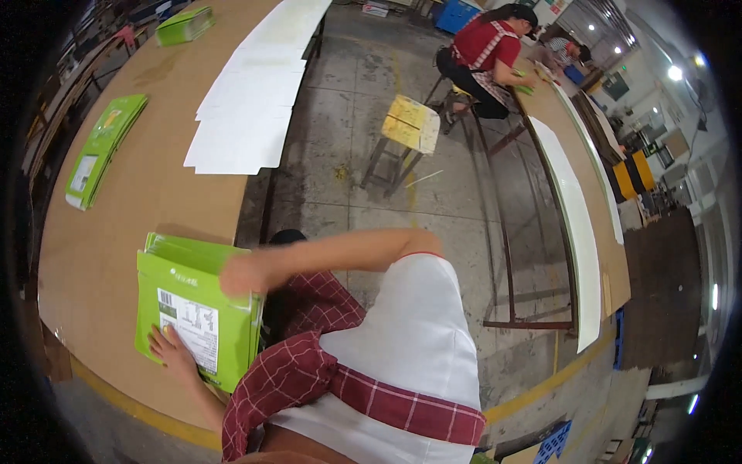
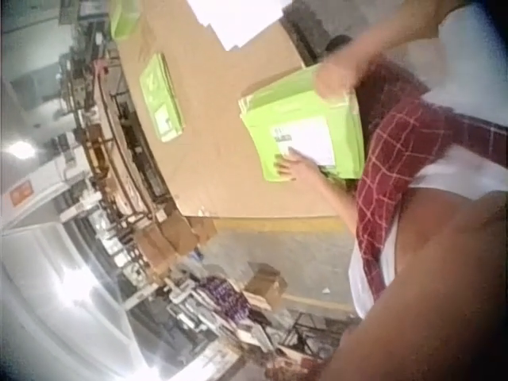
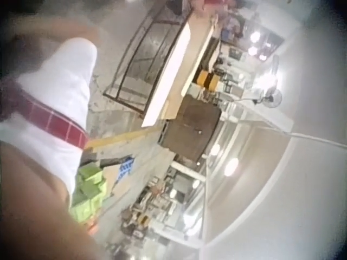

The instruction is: Counting and stacking green paper folders or flattened boxes on a work table.

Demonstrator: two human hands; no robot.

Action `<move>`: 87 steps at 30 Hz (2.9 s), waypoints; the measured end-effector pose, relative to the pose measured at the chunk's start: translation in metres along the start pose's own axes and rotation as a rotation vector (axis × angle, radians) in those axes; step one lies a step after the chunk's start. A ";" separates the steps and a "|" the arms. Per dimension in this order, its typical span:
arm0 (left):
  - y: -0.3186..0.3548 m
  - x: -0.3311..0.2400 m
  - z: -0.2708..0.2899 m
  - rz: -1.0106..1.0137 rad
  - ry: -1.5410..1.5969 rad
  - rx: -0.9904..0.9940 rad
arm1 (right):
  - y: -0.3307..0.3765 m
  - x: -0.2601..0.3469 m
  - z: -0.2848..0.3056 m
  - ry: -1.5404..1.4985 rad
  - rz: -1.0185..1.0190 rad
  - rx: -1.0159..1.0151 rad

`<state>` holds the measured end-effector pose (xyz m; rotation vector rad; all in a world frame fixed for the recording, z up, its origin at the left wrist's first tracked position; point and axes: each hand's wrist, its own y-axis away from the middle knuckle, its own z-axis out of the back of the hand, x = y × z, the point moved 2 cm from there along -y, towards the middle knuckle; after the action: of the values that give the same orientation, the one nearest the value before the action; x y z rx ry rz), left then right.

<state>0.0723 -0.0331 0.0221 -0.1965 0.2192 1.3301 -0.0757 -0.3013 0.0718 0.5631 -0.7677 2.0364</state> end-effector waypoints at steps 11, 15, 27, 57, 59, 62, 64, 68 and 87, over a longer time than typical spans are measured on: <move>-0.009 -0.013 -0.012 -0.085 0.124 -0.019 | 0.060 -0.180 0.109 0.631 -1.141 0.094; -0.002 -0.009 -0.003 -0.041 0.121 -0.032 | 0.057 -0.168 0.090 0.871 -0.924 0.105; -0.003 -0.008 -0.004 -0.067 0.147 0.006 | 0.016 -0.069 0.022 0.784 -0.470 0.017; 0.004 -0.019 0.010 0.045 0.250 0.000 | -0.009 0.028 0.029 -1.081 -0.740 -0.282; -0.003 0.000 -0.003 0.056 0.465 -0.037 | -0.016 0.049 0.003 -1.211 -0.809 -0.311; 0.002 -0.004 -0.002 0.018 0.636 -0.129 | -0.018 0.059 -0.024 -1.148 -0.851 -0.435; 0.011 -0.016 0.020 -0.077 0.547 -0.262 | -0.021 0.056 -0.036 -1.186 -0.807 -0.353; 0.029 -0.045 0.040 -0.215 0.220 -0.256 | -0.012 0.050 -0.043 -1.035 -0.898 -0.253; 0.037 -0.029 0.005 -0.118 0.048 -0.057 | -0.140 0.005 0.033 -0.851 -0.468 -0.227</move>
<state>0.0303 -0.0507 0.0340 -0.2861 0.2075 1.2157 0.0435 -0.2602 0.1413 1.3624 -1.1936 1.2171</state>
